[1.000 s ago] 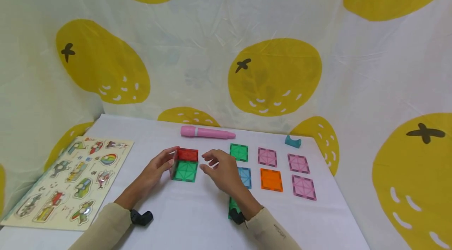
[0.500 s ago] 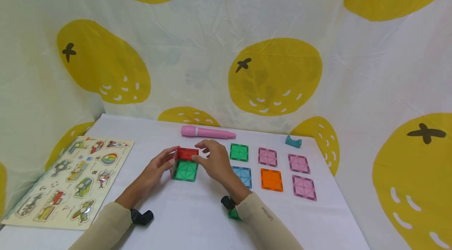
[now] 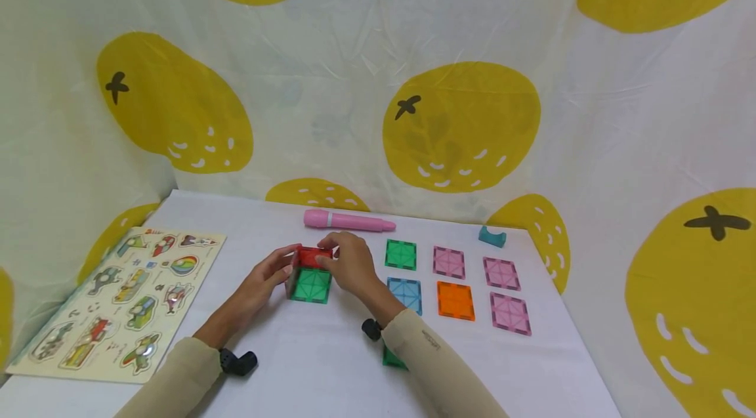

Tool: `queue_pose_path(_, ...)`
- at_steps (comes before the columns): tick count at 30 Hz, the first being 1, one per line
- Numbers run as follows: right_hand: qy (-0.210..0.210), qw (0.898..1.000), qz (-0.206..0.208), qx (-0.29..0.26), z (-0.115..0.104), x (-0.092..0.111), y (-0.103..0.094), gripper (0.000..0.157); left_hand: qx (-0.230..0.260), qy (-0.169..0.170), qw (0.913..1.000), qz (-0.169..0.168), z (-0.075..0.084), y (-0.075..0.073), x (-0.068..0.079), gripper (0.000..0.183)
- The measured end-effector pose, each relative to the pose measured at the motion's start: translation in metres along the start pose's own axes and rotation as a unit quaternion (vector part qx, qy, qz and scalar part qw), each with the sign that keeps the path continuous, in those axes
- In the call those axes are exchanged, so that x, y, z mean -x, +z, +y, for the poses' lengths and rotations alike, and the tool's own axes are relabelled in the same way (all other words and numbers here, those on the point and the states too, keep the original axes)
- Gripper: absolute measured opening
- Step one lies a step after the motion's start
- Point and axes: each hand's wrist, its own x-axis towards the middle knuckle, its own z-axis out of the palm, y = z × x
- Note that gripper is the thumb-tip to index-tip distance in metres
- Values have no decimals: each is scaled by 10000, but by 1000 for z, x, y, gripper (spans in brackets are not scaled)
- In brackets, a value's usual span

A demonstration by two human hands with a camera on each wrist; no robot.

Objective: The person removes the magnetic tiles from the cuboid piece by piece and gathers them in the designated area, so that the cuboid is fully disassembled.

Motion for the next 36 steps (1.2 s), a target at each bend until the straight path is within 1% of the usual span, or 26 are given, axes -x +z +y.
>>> queue_pose_path(5, -27, 9997, 12, 231, 1, -7, 2, 18, -6, 16, 10000, -79, 0, -1, 0, 51)
queue_pose_path(10, -60, 9997, 19, 233, 2, -9, 1, 12, 29, 85, 9999, -77, 1, -1, 1, 51)
queue_pose_path(19, -131, 9994, 54, 304, 7, -8, -2, 10, -1, 52, 10000, -42, 2, 1, 1, 50)
queue_pose_path(24, 23, 9998, 73, 189, 12, -6, -5, 12, -11, 101, 9999, -79, 1, 2, 2, 50)
queue_pose_path(27, 112, 9998, 93, 103, 17, -4, -10, 11, -46, 158, 9998, -97, 1, 2, 1, 49)
queue_pose_path(29, 90, 9998, 146, 59, 22, -2, -13, 10, -71, 201, 9997, -121, 0, 2, 1, 50)
queue_pose_path(33, 35, 9996, 268, 0, 32, 1, -18, 11, 10, 253, 9996, -112, 0, 2, 0, 50)
queue_pose_path(36, 114, 9995, 303, -9, 39, 5, -21, 13, 45, 252, 9996, -94, 0, 1, 1, 51)
